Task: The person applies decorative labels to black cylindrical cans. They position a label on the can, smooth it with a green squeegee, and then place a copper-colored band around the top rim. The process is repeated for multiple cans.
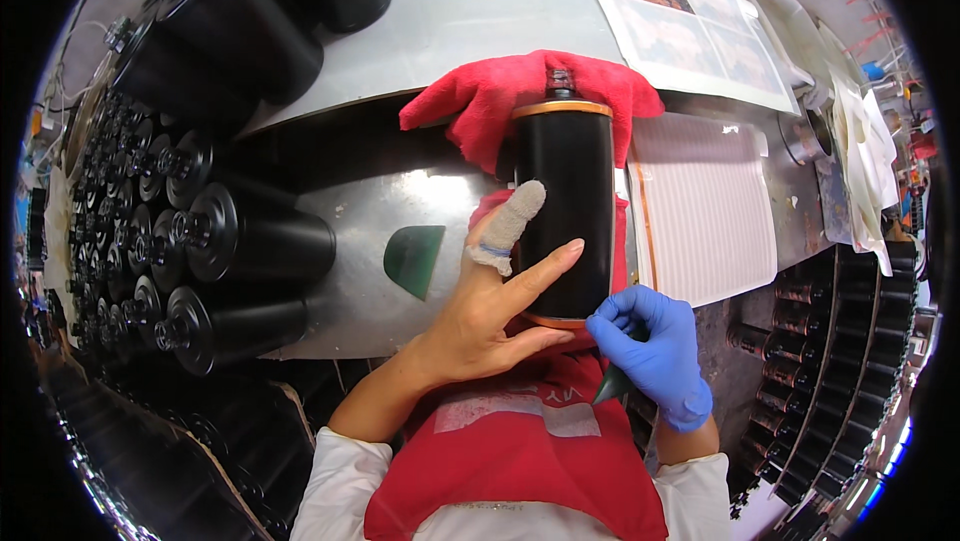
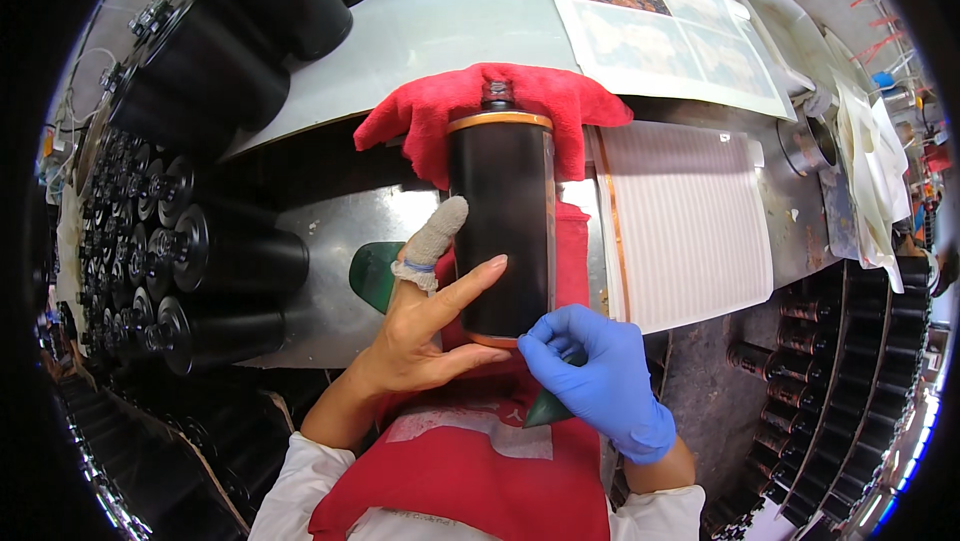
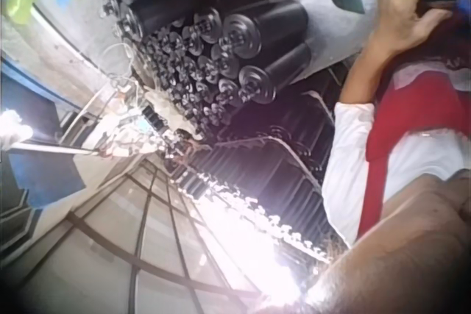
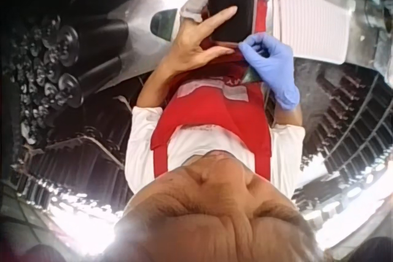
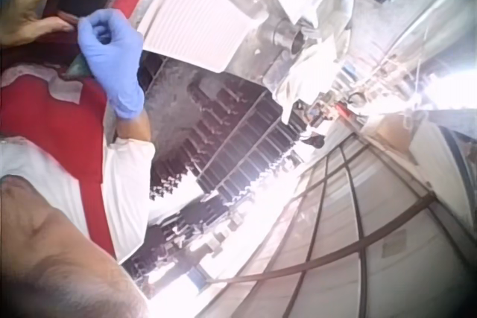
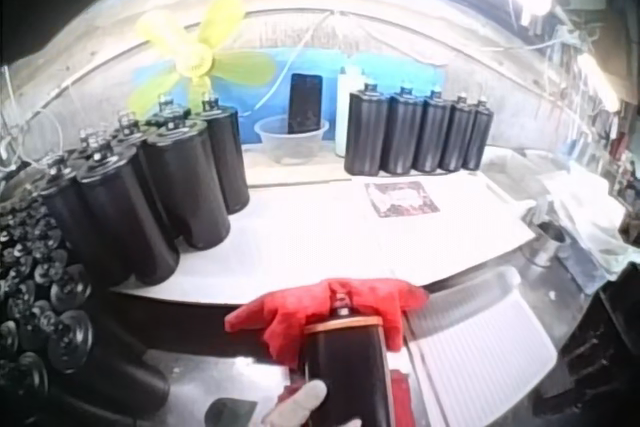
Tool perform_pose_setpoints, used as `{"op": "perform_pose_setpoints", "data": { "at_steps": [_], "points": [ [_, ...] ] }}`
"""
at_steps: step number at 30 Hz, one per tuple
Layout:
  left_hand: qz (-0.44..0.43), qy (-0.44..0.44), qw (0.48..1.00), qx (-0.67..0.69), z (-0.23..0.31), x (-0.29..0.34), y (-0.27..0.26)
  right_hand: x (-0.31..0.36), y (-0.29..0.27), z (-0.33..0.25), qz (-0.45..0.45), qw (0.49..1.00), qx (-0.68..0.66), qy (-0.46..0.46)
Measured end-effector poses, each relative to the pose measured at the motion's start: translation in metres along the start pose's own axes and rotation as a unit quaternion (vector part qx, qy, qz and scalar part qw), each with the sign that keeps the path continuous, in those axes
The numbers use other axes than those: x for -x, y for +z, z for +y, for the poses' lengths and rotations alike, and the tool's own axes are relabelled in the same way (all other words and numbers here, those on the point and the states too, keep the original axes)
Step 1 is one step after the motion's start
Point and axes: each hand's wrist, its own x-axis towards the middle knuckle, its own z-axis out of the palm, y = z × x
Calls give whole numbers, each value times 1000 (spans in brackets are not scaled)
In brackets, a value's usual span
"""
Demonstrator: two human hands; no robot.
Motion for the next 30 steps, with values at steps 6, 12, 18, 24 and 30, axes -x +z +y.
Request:
{"op": "perform_pose_setpoints", "data": {
  "at_steps": [6,12,18,24,30],
  "points": [
    [1,-9,998,61,0,1,2,-1,-12,14,51,998,-47,9],
    [27,-106,975,191,5,12,14,-10,-14,22,8,991,-129,44],
    [122,-148,948,253,18,10,38,-19,-14,27,-45,981,-177,59],
    [117,-164,976,80,33,0,42,-24,-11,35,-52,978,-199,29],
    [102,-83,991,6,45,-19,43,-40,-30,76,-87,881,-464,46]
  ]
}}
